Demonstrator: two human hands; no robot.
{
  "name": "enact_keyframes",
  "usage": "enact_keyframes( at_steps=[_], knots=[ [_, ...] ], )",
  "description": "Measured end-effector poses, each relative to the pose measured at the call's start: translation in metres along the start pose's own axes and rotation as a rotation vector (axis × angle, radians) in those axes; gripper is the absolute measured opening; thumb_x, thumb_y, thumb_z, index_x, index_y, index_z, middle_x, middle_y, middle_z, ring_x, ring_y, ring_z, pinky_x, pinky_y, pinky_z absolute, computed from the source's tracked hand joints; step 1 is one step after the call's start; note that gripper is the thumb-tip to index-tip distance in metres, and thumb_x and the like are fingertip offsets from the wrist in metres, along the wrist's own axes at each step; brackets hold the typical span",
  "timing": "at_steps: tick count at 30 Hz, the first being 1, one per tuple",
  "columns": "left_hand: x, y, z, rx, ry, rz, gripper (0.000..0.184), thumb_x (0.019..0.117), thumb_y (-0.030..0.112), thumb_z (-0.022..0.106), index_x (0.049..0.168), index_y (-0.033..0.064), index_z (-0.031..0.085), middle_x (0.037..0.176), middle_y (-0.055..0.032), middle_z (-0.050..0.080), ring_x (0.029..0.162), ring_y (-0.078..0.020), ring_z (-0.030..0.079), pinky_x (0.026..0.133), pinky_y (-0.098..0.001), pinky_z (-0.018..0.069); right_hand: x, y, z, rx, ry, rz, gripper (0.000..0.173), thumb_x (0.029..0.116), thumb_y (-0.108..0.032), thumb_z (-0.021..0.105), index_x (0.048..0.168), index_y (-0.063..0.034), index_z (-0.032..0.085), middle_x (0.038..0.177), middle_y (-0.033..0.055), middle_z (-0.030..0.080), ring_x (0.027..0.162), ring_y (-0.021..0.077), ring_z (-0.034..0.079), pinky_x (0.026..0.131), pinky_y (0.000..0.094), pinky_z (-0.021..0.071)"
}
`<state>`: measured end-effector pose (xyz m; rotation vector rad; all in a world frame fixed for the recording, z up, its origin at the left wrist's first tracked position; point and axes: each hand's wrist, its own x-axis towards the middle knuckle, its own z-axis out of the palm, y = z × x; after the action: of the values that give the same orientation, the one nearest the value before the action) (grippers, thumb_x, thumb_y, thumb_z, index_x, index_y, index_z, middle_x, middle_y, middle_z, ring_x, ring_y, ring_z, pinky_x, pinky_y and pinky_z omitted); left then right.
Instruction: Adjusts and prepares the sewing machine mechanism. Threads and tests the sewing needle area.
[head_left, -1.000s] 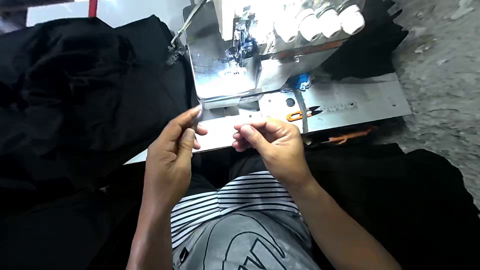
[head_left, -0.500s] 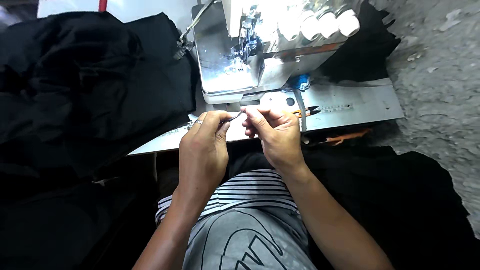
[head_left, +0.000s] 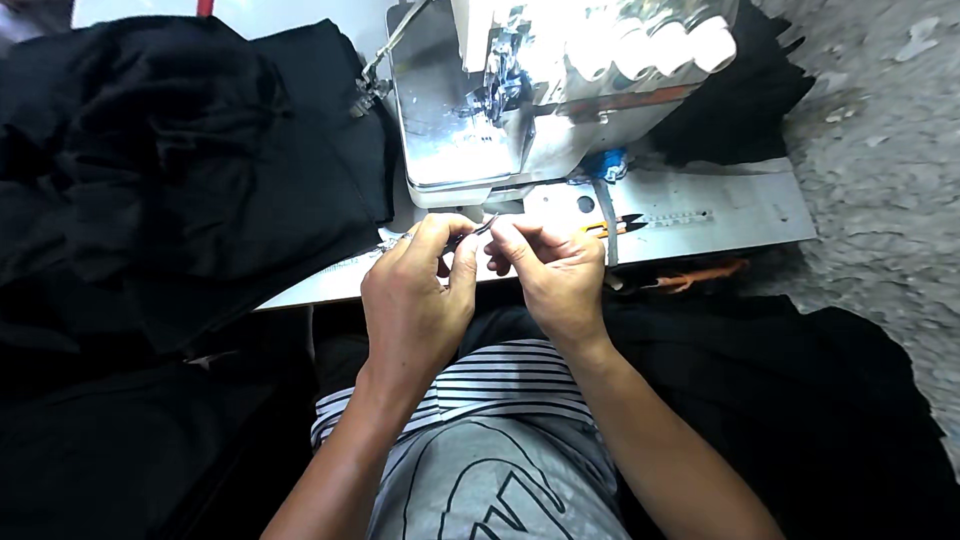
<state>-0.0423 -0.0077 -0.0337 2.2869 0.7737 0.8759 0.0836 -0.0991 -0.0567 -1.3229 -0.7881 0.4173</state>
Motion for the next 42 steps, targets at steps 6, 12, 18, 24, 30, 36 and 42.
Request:
enact_keyframes(
  at_steps=[6,12,18,24,30,36,42],
  knots=[
    [0.001,0.000,0.000,-0.020,-0.011,-0.005,0.015,0.0989,0.020,0.064,0.110,0.0155,0.073,0.095,0.0076,0.071,0.078,0.0001,0.062,0.064,-0.0196,0.0501,0.003,0.001,-0.001,0.048,0.013,0.011,0.012,0.0973,-0.002,0.068,0.107,0.0028,0.074,0.085,0.0072,0.075,0.069,0.0119,0.072,0.063,0.0254,0.0633],
    [0.003,-0.001,-0.004,-0.310,-0.131,-0.103,0.010,0.0987,0.015,0.067,0.108,0.0133,0.070,0.091,0.0065,0.071,0.072,-0.0018,0.066,0.060,-0.0184,0.0569,0.005,0.006,-0.006,0.172,-0.045,0.000,0.012,0.0964,0.000,0.068,0.106,0.0035,0.073,0.087,0.0080,0.074,0.066,0.0087,0.067,0.059,0.0215,0.0589],
    [0.000,-0.014,-0.016,-0.125,-0.159,-0.133,0.014,0.0970,0.019,0.065,0.110,0.0197,0.072,0.089,0.0104,0.070,0.070,0.0006,0.063,0.058,-0.0194,0.0536,0.008,0.005,-0.012,0.122,-0.044,-0.043,0.008,0.0955,0.000,0.069,0.102,0.0014,0.072,0.082,0.0049,0.073,0.062,0.0070,0.065,0.056,0.0203,0.0577],
    [0.006,0.001,-0.023,-0.146,0.008,-0.004,0.016,0.0977,0.021,0.071,0.112,0.0144,0.074,0.106,0.0057,0.072,0.086,-0.0007,0.065,0.071,-0.0186,0.0538,0.008,0.005,-0.011,0.092,-0.055,-0.014,0.011,0.0948,0.000,0.071,0.105,0.0024,0.075,0.086,0.0074,0.076,0.066,0.0088,0.070,0.058,0.0212,0.0597],
    [0.008,0.002,-0.013,-0.069,-0.026,0.040,0.016,0.0979,0.023,0.070,0.111,0.0165,0.076,0.102,0.0073,0.073,0.084,0.0004,0.064,0.068,-0.0183,0.0518,0.007,0.002,-0.010,0.092,-0.071,-0.022,0.011,0.0957,-0.001,0.070,0.104,0.0024,0.074,0.086,0.0071,0.075,0.066,0.0090,0.069,0.059,0.0216,0.0598],
    [0.008,0.003,-0.010,-0.046,-0.032,0.033,0.013,0.0973,0.024,0.070,0.108,0.0186,0.076,0.098,0.0101,0.072,0.079,0.0018,0.062,0.064,-0.0183,0.0492,0.006,0.005,-0.009,0.104,-0.062,-0.021,0.011,0.0947,0.000,0.070,0.105,0.0030,0.075,0.087,0.0081,0.075,0.066,0.0098,0.069,0.059,0.0224,0.0602],
    [0.008,0.002,-0.010,-0.017,-0.041,0.031,0.014,0.0977,0.025,0.069,0.107,0.0190,0.076,0.097,0.0101,0.072,0.078,0.0020,0.062,0.064,-0.0183,0.0494,0.006,0.006,-0.009,0.080,-0.069,-0.020,0.011,0.0948,0.000,0.070,0.105,0.0025,0.075,0.087,0.0072,0.076,0.068,0.0093,0.070,0.059,0.0220,0.0605]
  ],
)
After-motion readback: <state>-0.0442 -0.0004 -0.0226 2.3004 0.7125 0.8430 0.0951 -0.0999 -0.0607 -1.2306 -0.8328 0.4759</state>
